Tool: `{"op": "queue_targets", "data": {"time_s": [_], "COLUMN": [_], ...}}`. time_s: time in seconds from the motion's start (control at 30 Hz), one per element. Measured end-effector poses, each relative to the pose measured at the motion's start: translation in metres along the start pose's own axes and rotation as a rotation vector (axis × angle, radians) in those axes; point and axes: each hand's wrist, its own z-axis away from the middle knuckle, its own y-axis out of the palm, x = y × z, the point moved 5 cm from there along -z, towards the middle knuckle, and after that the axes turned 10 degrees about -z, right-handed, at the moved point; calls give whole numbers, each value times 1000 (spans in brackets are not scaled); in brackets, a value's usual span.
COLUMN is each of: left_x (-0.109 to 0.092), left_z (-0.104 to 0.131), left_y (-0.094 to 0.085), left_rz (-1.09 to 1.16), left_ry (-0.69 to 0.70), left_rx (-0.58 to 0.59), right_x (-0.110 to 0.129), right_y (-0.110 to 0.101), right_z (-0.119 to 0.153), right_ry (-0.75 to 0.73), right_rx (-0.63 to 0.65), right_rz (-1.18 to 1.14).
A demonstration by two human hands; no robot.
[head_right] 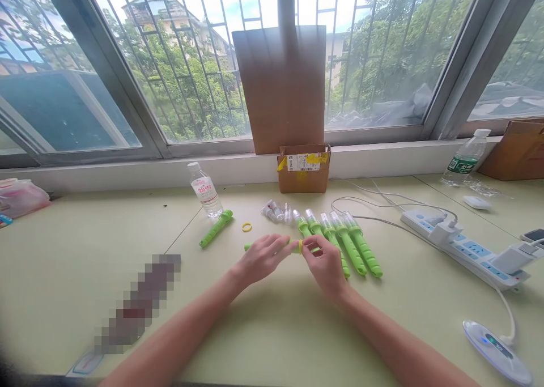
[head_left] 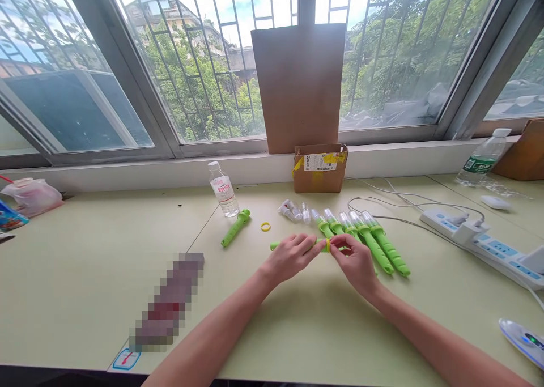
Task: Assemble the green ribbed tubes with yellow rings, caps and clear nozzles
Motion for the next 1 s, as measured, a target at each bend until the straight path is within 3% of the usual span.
{"op": "queue_targets", "data": {"time_s": [0.33,0.7,1.0], "left_x": [4,6,2], "left_z": [2,6,4], "left_y": [-8,-10,0], "left_rz": [18,59,27], "left_ry": [-2,11,-25], "left_rx": [-126,-189,-58], "right_x": [11,9,5], "right_y": [1,1,4], "right_z": [1,-1,-4], "right_ry": [-68,14,4], "right_rx": [77,171,239], "right_rz": [-65,-194,-190]}}
